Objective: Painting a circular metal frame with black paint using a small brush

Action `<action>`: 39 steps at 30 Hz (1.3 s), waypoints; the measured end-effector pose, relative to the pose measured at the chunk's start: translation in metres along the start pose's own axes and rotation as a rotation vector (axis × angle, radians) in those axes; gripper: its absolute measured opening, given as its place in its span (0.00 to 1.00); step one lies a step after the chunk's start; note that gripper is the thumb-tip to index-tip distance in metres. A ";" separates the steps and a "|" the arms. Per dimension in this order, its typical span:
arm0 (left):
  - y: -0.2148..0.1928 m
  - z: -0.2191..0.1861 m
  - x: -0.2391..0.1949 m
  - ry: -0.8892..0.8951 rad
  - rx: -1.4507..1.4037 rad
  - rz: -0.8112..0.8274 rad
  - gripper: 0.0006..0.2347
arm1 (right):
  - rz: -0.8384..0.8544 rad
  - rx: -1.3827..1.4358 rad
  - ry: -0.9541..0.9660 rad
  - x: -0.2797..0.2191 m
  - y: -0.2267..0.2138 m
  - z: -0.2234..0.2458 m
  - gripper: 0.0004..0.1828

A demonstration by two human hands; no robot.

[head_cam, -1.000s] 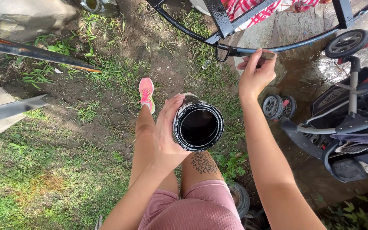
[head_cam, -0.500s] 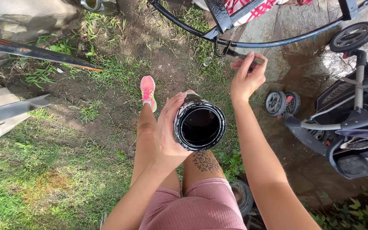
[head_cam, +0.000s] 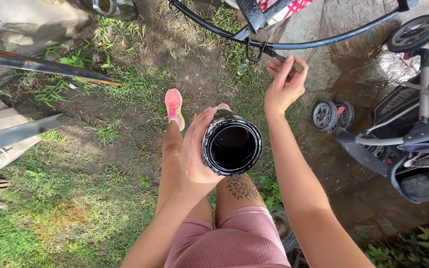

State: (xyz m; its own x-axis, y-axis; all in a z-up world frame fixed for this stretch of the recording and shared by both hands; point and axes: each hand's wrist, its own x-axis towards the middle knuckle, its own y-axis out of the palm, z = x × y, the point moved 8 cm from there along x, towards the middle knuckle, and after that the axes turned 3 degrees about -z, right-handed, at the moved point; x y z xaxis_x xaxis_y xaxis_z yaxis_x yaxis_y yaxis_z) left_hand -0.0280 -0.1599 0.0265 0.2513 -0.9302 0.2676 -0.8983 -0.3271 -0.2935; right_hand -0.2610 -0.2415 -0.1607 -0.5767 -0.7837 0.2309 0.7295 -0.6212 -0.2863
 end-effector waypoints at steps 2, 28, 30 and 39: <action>-0.001 -0.002 0.002 0.000 0.001 0.000 0.20 | -0.022 -0.008 -0.013 0.003 -0.008 0.002 0.08; -0.042 0.033 -0.032 -0.196 0.083 0.136 0.31 | 0.778 -0.358 -0.469 0.081 0.068 0.032 0.14; -0.045 0.032 -0.032 -0.207 0.101 0.118 0.32 | 0.754 -0.417 -0.572 0.079 0.066 0.033 0.13; -0.043 0.033 -0.034 -0.219 0.046 0.154 0.31 | 0.839 -0.379 -0.572 0.068 0.059 0.047 0.12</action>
State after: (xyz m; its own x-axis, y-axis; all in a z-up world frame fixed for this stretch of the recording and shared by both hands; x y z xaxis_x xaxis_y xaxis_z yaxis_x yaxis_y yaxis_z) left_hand 0.0143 -0.1194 0.0001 0.1896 -0.9818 0.0134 -0.9159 -0.1818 -0.3579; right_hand -0.2395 -0.3310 -0.1185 0.3823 -0.9024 0.1990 0.5938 0.0749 -0.8011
